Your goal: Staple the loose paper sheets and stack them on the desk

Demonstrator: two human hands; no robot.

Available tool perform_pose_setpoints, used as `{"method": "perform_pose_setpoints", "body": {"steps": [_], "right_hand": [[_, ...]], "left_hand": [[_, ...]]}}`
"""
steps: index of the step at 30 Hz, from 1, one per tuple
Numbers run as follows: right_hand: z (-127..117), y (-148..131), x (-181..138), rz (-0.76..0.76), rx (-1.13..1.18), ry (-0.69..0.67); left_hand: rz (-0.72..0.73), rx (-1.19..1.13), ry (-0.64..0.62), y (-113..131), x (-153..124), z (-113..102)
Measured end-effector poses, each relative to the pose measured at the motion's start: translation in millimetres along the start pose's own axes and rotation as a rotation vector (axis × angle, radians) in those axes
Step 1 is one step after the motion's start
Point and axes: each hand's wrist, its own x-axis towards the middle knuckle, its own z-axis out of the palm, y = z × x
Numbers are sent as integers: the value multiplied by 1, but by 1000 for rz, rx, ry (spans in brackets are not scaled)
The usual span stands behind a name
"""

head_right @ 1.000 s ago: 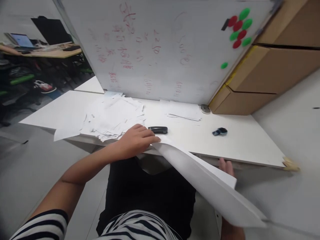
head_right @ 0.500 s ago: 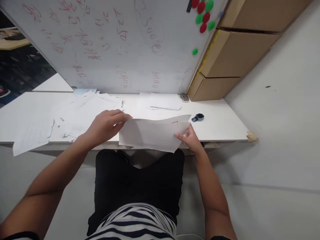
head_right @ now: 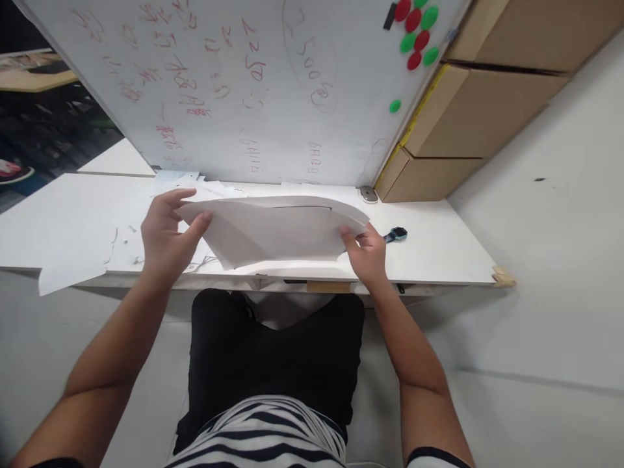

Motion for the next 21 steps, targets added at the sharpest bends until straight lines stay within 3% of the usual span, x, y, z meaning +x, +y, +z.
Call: {"method": "perform_pose_setpoints", "body": {"steps": [3, 7, 10, 14, 16, 21], "right_hand": [[13, 11, -12, 28, -29, -5], [27, 28, -24, 107, 15, 0], [30, 36, -24, 148, 61, -8], [27, 34, -18, 138, 100, -14], [26, 27, -16, 118, 101, -27], [29, 11, -11, 48, 171, -42]], "left_hand": [[-111, -185, 62, -16, -12, 15], [-268, -417, -11, -43, -22, 33], [-388, -546, -153, -68, -24, 41], [-578, -501, -386, -88, -26, 46], [-612, -468, -354, -89, -27, 48], [-520, -464, -52, -77, -30, 56]]}}
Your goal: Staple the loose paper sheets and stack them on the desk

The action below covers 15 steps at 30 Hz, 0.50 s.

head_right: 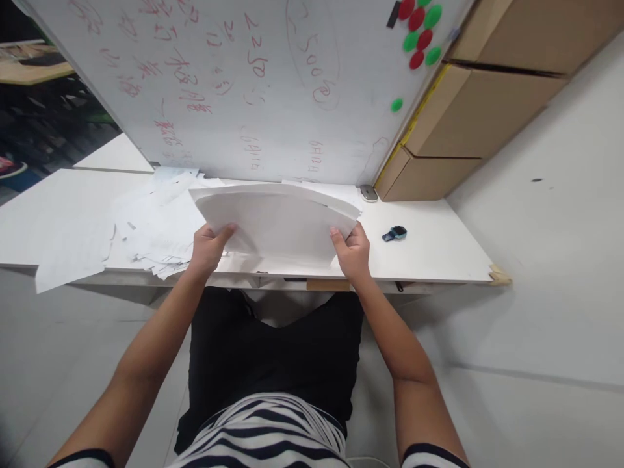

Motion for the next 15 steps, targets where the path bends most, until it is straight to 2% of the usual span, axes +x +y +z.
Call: {"method": "perform_pose_setpoints", "body": {"steps": [3, 7, 12, 15], "right_hand": [[1, 7, 6, 20, 79, -59], [-6, 25, 11, 206, 160, -192], [-16, 37, 5, 435, 90, -323], [-18, 40, 2, 421, 89, -324]], "left_hand": [[46, 10, 81, -2, -4, 8], [26, 40, 104, -10, -8, 12], [50, 52, 18, -15, -8, 9], [119, 27, -35, -13, -4, 6]]}}
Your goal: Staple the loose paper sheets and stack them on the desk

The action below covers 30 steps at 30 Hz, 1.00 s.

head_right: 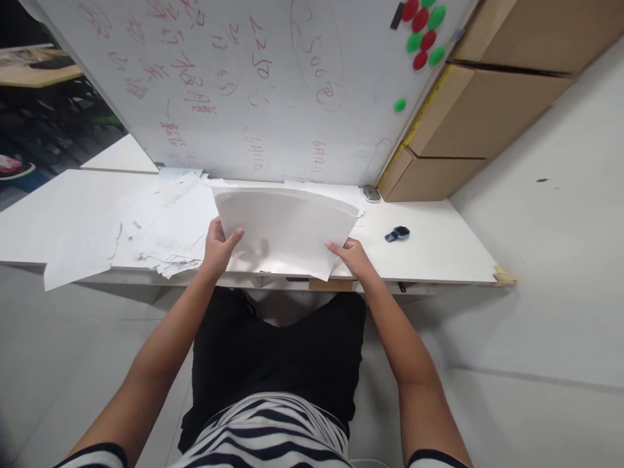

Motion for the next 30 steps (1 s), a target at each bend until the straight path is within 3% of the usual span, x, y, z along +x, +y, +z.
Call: {"method": "perform_pose_setpoints", "body": {"steps": [2, 6, 10, 16, 23, 27, 30], "right_hand": [[1, 1, -1, -29, -21, 40], [9, -4, -5, -52, -125, 107], [16, -15, -9, -140, -165, 155], [22, -14, -14, -117, -282, 24], [24, 4, -22, -110, -323, 142], [19, 1, -35, -130, -395, 80], [0, -6, -57, -61, -413, 73]], "left_hand": [[10, -21, -49, 2, 3, -3], [-111, -3, -152, 6, 4, -8], [-150, -92, -132, 5, 3, -9], [-243, -96, -181, -2, -4, -8], [-228, -62, -172, -1, -17, -8], [-256, -10, -164, 12, -23, -10], [-341, 97, -299, 31, -25, -15]]}}
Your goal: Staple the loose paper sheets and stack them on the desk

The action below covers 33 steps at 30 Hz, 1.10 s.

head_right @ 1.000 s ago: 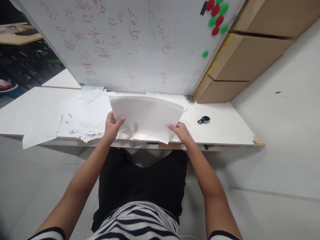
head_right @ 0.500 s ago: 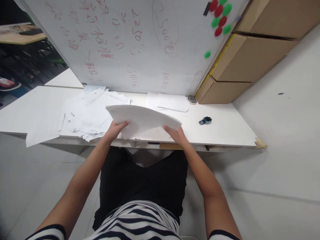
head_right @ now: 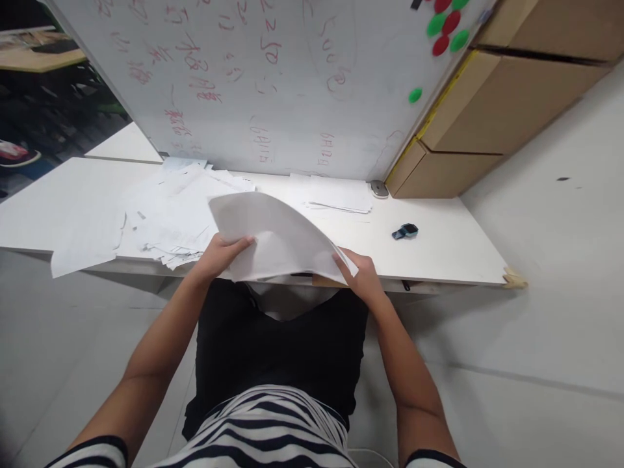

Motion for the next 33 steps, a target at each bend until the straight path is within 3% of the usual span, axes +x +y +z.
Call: {"method": "perform_pose_setpoints", "body": {"steps": [3, 8, 11, 13, 16, 19, 24, 33], "right_hand": [[-29, 14, -29, 259, 41, -25], [-75, 58, -77, 634, 211, 2], [-94, 74, -94, 773, 223, 24], [-101, 80, -98, 806, 228, 45], [-107, 85, -96, 809, 232, 60], [-109, 87, -90, 781, 252, 69], [-106, 92, -80, 726, 322, 100], [-99, 97, -71, 736, 370, 97]], "left_hand": [[-25, 117, -172, 14, -4, -2], [206, 418, -56, 11, 18, 11], [391, 756, -89, 3, 40, 35], [456, 917, -162, -1, 55, 55], [441, 1020, -271, -3, 73, 80], [433, 1084, -293, -5, 83, 92], [371, 1042, -290, -5, 90, 92], [201, 980, -404, 9, 91, 87]]}}
